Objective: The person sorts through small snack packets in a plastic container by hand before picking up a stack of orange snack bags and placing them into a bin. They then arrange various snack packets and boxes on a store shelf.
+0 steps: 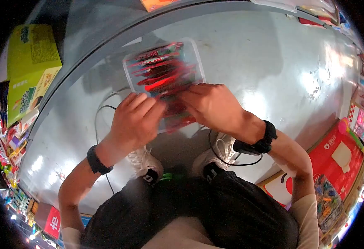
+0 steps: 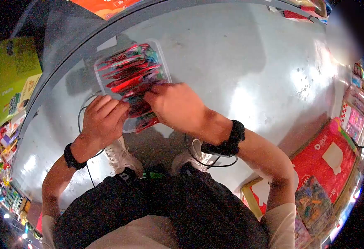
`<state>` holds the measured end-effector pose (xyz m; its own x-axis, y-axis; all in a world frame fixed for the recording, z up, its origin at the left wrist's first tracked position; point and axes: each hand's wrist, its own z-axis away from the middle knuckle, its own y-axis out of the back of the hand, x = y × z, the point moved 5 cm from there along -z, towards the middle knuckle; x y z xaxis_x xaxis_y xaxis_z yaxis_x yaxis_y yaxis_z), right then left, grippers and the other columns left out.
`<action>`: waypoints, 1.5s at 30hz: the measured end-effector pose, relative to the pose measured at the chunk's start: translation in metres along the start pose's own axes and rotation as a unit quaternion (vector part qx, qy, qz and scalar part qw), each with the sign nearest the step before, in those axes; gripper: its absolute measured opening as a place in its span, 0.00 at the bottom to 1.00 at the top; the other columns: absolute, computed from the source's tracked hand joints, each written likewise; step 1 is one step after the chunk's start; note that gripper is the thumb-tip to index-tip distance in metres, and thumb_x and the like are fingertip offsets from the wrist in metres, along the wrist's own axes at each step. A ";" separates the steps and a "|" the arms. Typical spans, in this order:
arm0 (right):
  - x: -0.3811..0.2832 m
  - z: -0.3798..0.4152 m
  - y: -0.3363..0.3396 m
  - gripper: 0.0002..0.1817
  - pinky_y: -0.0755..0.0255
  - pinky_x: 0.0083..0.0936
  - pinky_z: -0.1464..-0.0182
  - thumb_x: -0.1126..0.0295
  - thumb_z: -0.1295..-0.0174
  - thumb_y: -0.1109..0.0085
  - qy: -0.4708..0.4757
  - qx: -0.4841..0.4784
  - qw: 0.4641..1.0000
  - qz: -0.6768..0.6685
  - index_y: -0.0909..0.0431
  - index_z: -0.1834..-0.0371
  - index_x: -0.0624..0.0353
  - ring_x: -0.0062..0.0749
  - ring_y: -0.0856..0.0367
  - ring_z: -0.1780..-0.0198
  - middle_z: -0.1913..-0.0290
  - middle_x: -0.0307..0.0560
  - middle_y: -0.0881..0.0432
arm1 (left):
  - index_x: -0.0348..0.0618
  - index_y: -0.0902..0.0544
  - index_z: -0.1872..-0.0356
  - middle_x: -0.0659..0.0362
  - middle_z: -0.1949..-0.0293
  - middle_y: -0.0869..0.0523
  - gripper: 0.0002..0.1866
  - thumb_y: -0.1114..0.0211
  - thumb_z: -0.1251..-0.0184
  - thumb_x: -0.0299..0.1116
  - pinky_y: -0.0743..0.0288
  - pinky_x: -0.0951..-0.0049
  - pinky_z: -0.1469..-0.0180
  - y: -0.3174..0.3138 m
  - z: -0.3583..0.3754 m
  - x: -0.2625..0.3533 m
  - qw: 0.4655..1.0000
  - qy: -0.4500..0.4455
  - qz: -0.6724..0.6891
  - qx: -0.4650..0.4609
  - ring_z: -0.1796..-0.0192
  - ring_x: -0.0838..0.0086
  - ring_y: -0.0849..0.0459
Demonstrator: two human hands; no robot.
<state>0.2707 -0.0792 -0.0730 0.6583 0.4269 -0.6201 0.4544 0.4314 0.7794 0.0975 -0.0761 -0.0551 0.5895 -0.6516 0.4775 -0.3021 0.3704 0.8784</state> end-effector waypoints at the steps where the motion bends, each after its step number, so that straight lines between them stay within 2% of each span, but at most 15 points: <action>1: 0.001 -0.001 -0.001 0.06 0.18 0.45 0.66 0.69 0.41 0.41 -0.004 -0.022 1.000 0.006 0.20 0.62 0.57 0.49 0.13 0.66 0.66 0.50 0.15 | 0.42 0.18 0.66 0.58 0.70 0.22 0.06 0.35 0.46 0.26 0.26 0.64 0.57 0.004 -0.005 0.004 0.999 -0.016 0.002 0.037 0.59 0.64 0.20; 3: 0.002 -0.003 -0.003 0.07 0.18 0.44 0.66 0.69 0.41 0.41 -0.012 -0.039 0.999 0.019 0.21 0.62 0.57 0.49 0.13 0.66 0.66 0.50 0.15 | 0.43 0.19 0.66 0.58 0.70 0.23 0.05 0.35 0.45 0.26 0.26 0.64 0.59 0.008 -0.010 0.006 0.997 -0.032 0.005 0.074 0.60 0.64 0.20; 5: 0.003 -0.006 -0.004 0.07 0.18 0.44 0.66 0.70 0.41 0.41 -0.019 -0.056 0.998 0.031 0.21 0.62 0.58 0.49 0.13 0.65 0.66 0.50 0.15 | 0.41 0.18 0.65 0.56 0.69 0.20 0.08 0.30 0.46 0.25 0.24 0.61 0.60 0.005 -0.012 0.002 0.999 -0.007 0.023 0.033 0.64 0.60 0.19; 11: -0.011 -0.002 0.002 0.06 0.18 0.40 0.65 0.69 0.42 0.41 0.001 -0.096 0.992 0.085 0.22 0.63 0.58 0.45 0.12 0.61 0.63 0.47 0.15 | 0.45 0.19 0.66 0.60 0.68 0.20 0.05 0.35 0.43 0.30 0.23 0.65 0.56 -0.001 -0.003 0.001 0.999 -0.028 -0.021 -0.022 0.60 0.65 0.18; 14: -0.027 0.005 0.020 0.09 0.18 0.39 0.61 0.67 0.42 0.40 0.061 0.025 0.997 0.036 0.20 0.61 0.58 0.42 0.14 0.54 0.58 0.45 0.16 | 0.43 0.17 0.66 0.58 0.69 0.19 0.04 0.32 0.38 0.30 0.22 0.64 0.56 0.004 0.001 0.013 0.997 -0.021 -0.062 -0.030 0.61 0.64 0.17; 16: -0.027 0.007 0.031 0.20 0.19 0.40 0.48 0.62 0.40 0.38 0.061 0.128 0.990 0.014 0.20 0.47 0.61 0.47 0.19 0.42 0.45 0.51 0.19 | 0.43 0.17 0.62 0.57 0.65 0.18 0.05 0.33 0.37 0.29 0.22 0.63 0.54 0.018 -0.001 0.020 0.999 -0.018 -0.044 0.005 0.58 0.62 0.17; 17: -0.027 0.004 0.029 0.20 0.19 0.40 0.48 0.62 0.40 0.38 0.062 0.129 0.990 0.014 0.20 0.47 0.61 0.47 0.19 0.42 0.45 0.51 0.19 | 0.42 0.16 0.58 0.55 0.61 0.16 0.07 0.34 0.35 0.29 0.22 0.62 0.51 0.026 -0.003 0.022 0.999 -0.015 -0.024 0.036 0.56 0.61 0.16; 19: -0.026 -0.007 0.024 0.33 0.29 0.45 0.33 0.56 0.37 0.38 0.010 0.166 0.983 0.074 0.29 0.32 0.66 0.52 0.25 0.33 0.34 0.61 0.26 | 0.42 0.16 0.52 0.54 0.56 0.18 0.12 0.35 0.36 0.29 0.23 0.62 0.49 0.034 -0.019 0.015 0.994 0.026 -0.046 0.098 0.52 0.60 0.18; 21: -0.032 -0.014 0.013 0.36 0.35 0.47 0.28 0.55 0.36 0.39 -0.002 0.146 0.986 0.079 0.32 0.30 0.68 0.54 0.29 0.30 0.30 0.63 0.30 | 0.41 0.22 0.36 0.50 0.42 0.23 0.25 0.35 0.35 0.29 0.25 0.57 0.44 0.038 -0.032 -0.006 0.980 0.091 -0.043 0.172 0.46 0.55 0.21; 23: -0.034 -0.024 -0.001 0.40 0.47 0.50 0.22 0.51 0.36 0.40 -0.016 0.118 0.989 0.089 0.34 0.29 0.72 0.54 0.34 0.26 0.27 0.64 0.33 | 0.41 0.23 0.35 0.51 0.41 0.23 0.25 0.35 0.36 0.29 0.26 0.57 0.44 0.036 -0.035 -0.017 0.978 0.088 -0.070 0.173 0.45 0.54 0.21; 26: -0.036 -0.024 -0.009 0.40 0.36 0.47 0.28 0.58 0.45 0.31 0.008 0.136 0.989 0.063 0.32 0.30 0.65 0.53 0.30 0.29 0.31 0.61 0.29 | 0.40 0.22 0.38 0.51 0.43 0.21 0.23 0.35 0.35 0.27 0.26 0.56 0.43 0.043 -0.037 -0.032 0.972 0.089 -0.088 0.197 0.45 0.54 0.21; 29: -0.027 -0.022 0.020 0.35 0.28 0.45 0.35 0.67 0.45 0.31 0.045 0.168 0.982 0.073 0.29 0.32 0.62 0.53 0.25 0.34 0.35 0.57 0.25 | 0.42 0.17 0.50 0.54 0.53 0.14 0.11 0.36 0.32 0.28 0.23 0.58 0.47 0.037 -0.036 -0.052 0.983 0.125 -0.006 0.136 0.50 0.55 0.17; 32: -0.010 -0.034 0.041 0.29 0.24 0.42 0.42 0.75 0.44 0.34 -0.003 0.210 0.977 0.025 0.28 0.36 0.60 0.53 0.22 0.41 0.41 0.54 0.23 | 0.41 0.16 0.52 0.53 0.55 0.13 0.10 0.37 0.31 0.30 0.21 0.58 0.51 0.031 -0.039 -0.053 0.985 0.117 0.016 0.126 0.52 0.54 0.15; 39: 0.003 -0.037 0.030 0.20 0.24 0.41 0.48 0.77 0.41 0.37 -0.015 0.179 0.983 -0.038 0.26 0.44 0.60 0.56 0.21 0.50 0.48 0.53 0.21 | 0.40 0.16 0.51 0.49 0.57 0.12 0.12 0.42 0.27 0.33 0.20 0.54 0.52 0.033 -0.059 -0.051 0.987 0.160 0.021 0.025 0.53 0.50 0.15; 45: 0.012 -0.033 0.020 0.18 0.24 0.41 0.48 0.70 0.39 0.34 -0.038 0.176 0.983 -0.038 0.24 0.47 0.61 0.54 0.21 0.51 0.51 0.52 0.20 | 0.35 0.20 0.45 0.45 0.49 0.15 0.17 0.41 0.28 0.35 0.21 0.54 0.47 0.021 -0.059 -0.046 0.985 0.164 0.041 -0.023 0.49 0.50 0.16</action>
<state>0.2675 -0.0391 -0.0682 0.6518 0.3379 -0.6790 0.6744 0.1515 0.7227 0.1085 0.0008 -0.0594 0.7775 -0.3714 0.5076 -0.3295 0.4469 0.8317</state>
